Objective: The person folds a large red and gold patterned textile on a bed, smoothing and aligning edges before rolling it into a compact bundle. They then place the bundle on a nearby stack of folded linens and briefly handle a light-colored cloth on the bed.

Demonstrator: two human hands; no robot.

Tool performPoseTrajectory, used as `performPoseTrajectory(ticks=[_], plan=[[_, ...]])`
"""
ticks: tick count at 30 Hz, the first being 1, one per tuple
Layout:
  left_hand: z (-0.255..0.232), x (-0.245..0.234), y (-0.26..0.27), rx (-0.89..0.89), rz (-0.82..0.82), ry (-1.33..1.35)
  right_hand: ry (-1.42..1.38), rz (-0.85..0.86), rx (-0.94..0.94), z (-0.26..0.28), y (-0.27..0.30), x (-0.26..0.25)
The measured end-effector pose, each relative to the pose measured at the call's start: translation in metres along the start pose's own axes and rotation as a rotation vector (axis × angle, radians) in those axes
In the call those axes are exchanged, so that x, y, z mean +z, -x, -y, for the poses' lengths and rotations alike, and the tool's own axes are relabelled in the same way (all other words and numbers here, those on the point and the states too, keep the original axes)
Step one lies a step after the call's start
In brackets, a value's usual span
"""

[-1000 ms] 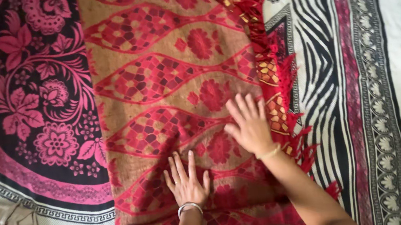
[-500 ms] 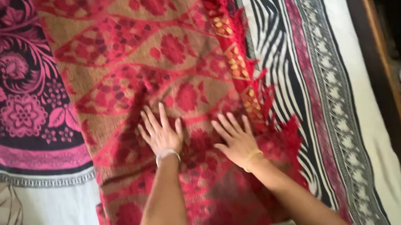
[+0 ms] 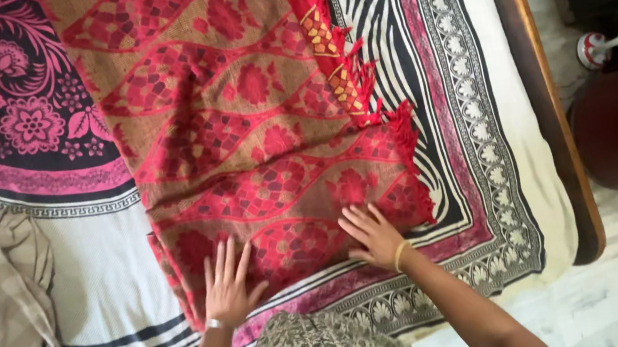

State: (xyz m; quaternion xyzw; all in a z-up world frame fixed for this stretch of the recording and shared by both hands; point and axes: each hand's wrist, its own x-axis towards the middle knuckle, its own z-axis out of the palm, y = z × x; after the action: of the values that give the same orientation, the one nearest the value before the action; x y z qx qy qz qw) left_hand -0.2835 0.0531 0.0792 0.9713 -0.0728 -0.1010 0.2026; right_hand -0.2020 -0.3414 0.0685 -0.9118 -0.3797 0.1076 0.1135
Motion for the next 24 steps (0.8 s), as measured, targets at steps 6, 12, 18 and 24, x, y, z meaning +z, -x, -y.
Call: performPoseTrajectory(ticks=[6, 12, 18, 24], plan=[[0.016, 0.007, 0.057, -0.164, 0.207, -0.057, 0.056, 0.244, 0.198, 0.006, 0.036, 0.007], [0.031, 0.050, 0.054, -0.089, -0.121, -0.288, 0.374, 0.121, 0.253, -0.039, 0.025, 0.019], [0.042, 0.045, 0.054, -0.129, 0.037, -0.235, 0.226, 0.015, 0.215, -0.056, 0.034, -0.008], [0.024, 0.008, 0.092, -0.088, 0.110, -0.267, 0.197, 0.037, 0.196, -0.029, 0.068, -0.050]])
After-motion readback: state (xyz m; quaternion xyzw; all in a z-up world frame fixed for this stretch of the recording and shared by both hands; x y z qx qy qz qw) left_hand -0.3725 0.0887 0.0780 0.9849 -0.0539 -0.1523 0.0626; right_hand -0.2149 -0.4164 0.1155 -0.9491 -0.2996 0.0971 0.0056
